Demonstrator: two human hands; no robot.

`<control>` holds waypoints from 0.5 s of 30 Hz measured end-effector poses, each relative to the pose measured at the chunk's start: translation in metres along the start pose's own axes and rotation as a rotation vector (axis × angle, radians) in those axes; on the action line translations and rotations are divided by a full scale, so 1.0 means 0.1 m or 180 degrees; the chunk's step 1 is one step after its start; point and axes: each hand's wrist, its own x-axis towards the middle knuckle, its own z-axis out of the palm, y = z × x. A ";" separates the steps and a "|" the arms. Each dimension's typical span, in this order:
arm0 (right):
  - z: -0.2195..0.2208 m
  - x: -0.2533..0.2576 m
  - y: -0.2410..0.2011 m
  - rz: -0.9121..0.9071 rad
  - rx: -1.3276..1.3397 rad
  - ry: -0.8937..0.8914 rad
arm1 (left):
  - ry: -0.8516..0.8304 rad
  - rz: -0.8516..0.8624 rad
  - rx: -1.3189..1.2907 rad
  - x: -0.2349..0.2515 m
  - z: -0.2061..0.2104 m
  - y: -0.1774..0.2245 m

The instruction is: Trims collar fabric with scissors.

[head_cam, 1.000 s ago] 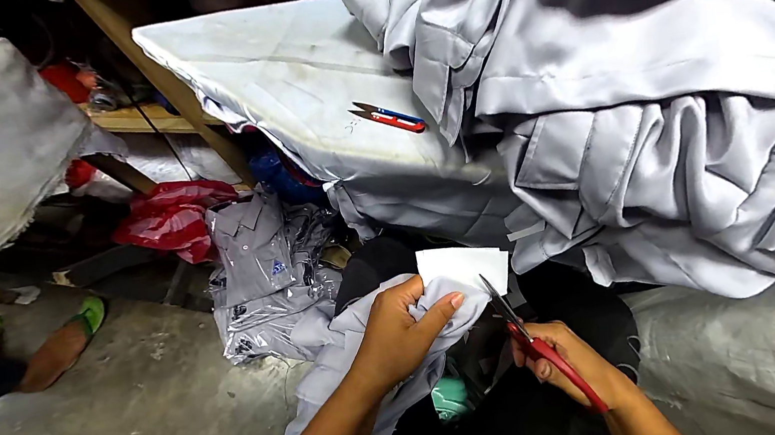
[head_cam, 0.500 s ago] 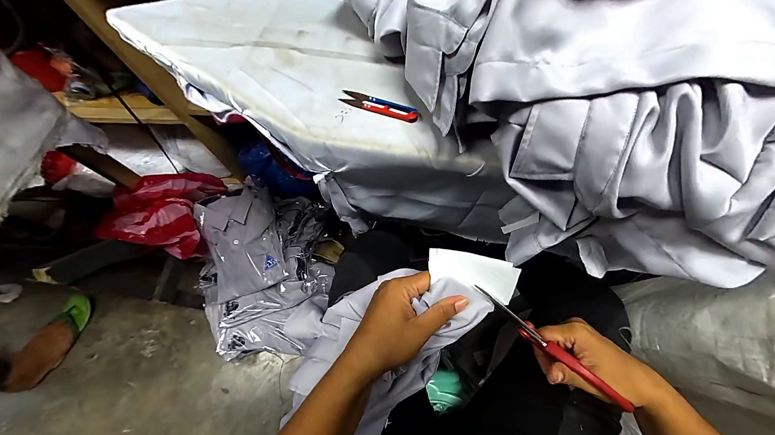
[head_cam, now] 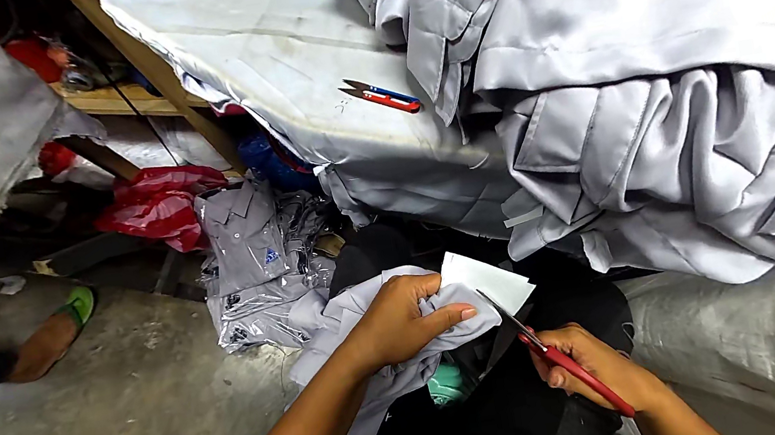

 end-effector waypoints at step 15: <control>0.17 0.06 0.04 -0.0032 0.0317 0.0237 | -0.0341 0.0102 -0.0403 0.02 -0.01 -0.02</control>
